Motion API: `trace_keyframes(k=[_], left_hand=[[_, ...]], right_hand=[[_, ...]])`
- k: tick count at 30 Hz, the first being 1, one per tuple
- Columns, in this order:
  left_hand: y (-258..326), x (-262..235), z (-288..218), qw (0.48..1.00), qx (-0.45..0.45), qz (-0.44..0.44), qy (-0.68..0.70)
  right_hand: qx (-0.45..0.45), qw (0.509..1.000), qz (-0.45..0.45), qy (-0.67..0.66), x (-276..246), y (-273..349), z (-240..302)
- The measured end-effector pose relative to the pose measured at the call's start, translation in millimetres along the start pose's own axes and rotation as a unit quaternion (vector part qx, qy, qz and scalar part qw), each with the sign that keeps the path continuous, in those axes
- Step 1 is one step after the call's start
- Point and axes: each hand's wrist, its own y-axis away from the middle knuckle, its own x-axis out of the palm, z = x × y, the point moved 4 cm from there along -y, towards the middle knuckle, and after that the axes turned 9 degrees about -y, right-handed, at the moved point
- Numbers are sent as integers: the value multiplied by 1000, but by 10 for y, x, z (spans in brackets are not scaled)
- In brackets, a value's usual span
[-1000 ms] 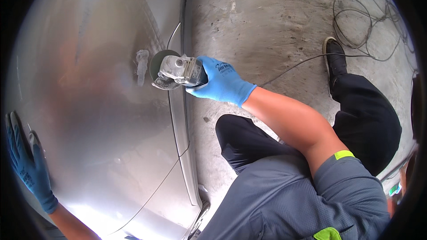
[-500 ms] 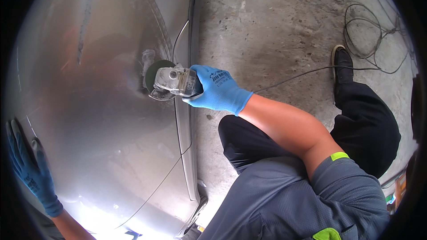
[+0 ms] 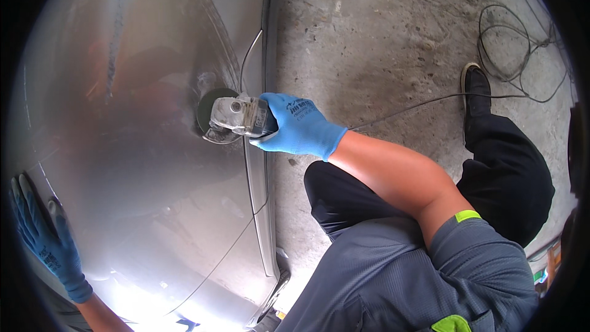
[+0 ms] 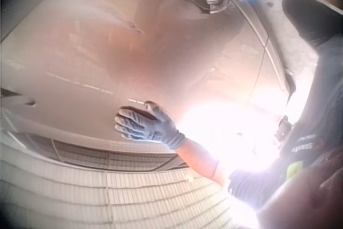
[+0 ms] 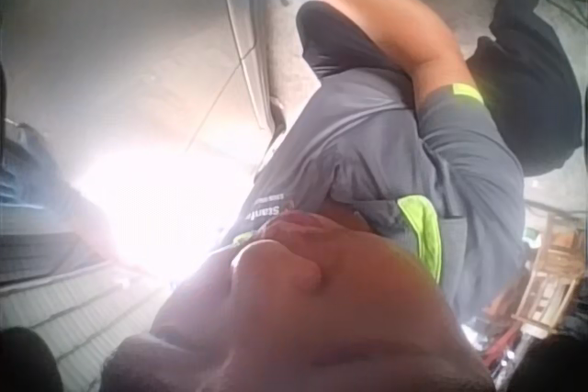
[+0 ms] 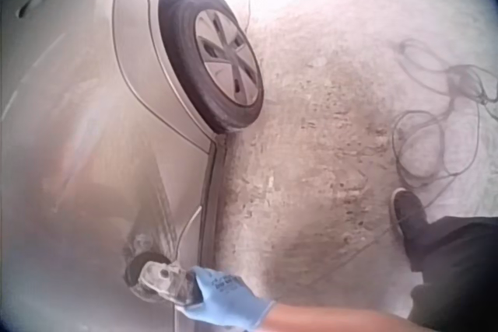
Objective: The person uses an angle grinder on the lower side panel of a silver car, moving the tool along the surface and generating sparks. The person periodically pauses to wipe the panel with a gloved hand while continuing to grind.
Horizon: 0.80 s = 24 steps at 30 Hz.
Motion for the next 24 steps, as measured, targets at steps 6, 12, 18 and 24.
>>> trace_keyframes(k=[6,12,18,24], left_hand=[[-126,-106,-96,1000,-5,-27,6],[-128,-161,-138,999,-2,-39,3],[-203,-252,-213,999,13,-49,0],[-103,-136,-154,999,9,-54,0]], right_hand=[[12,999,6,-39,68,20,-1],[38,996,35,-67,58,10,47],[71,986,33,-145,66,7,47],[92,985,65,-129,100,48,77]])
